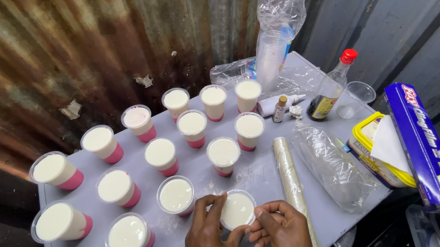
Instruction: Wrapping individual plastic cups filled with liquid using a roll of plastic cling film.
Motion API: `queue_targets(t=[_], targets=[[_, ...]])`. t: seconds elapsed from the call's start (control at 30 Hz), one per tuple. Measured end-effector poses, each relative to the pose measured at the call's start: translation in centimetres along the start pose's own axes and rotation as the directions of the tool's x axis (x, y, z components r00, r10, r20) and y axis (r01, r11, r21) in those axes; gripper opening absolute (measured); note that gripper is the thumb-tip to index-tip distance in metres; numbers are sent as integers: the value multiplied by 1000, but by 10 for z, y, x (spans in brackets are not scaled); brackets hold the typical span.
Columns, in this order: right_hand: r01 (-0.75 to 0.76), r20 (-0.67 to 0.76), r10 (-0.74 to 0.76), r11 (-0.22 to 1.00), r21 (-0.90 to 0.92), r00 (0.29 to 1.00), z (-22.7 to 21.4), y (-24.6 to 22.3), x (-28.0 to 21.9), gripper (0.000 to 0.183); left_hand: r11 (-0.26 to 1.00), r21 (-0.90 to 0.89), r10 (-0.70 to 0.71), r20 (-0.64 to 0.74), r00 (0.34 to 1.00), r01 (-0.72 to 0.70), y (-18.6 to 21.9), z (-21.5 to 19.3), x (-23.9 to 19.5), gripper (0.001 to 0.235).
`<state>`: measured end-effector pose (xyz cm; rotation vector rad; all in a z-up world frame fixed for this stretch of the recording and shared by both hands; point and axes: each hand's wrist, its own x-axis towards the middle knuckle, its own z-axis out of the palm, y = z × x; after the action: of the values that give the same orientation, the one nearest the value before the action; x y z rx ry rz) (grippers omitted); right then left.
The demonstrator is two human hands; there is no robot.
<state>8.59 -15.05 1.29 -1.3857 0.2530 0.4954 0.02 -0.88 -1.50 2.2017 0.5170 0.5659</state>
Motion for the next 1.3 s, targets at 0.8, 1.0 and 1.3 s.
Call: queue_targets(t=[0.8,1.0,1.3], targets=[[9,26,-10,998,55,1000,-7,23,10,18,983,-5,-183,81,980,184,-17,5,-2,93],[-18,-14,18,1000,-13,1000,-7,7,2,21,957,-20,-285,125,950,289,-10,-2,-3,85],[-5,-8,5,1000,14,1000,-6,11,7,23,941,-50,-327,106,939,333,-12,-2,-6,68]])
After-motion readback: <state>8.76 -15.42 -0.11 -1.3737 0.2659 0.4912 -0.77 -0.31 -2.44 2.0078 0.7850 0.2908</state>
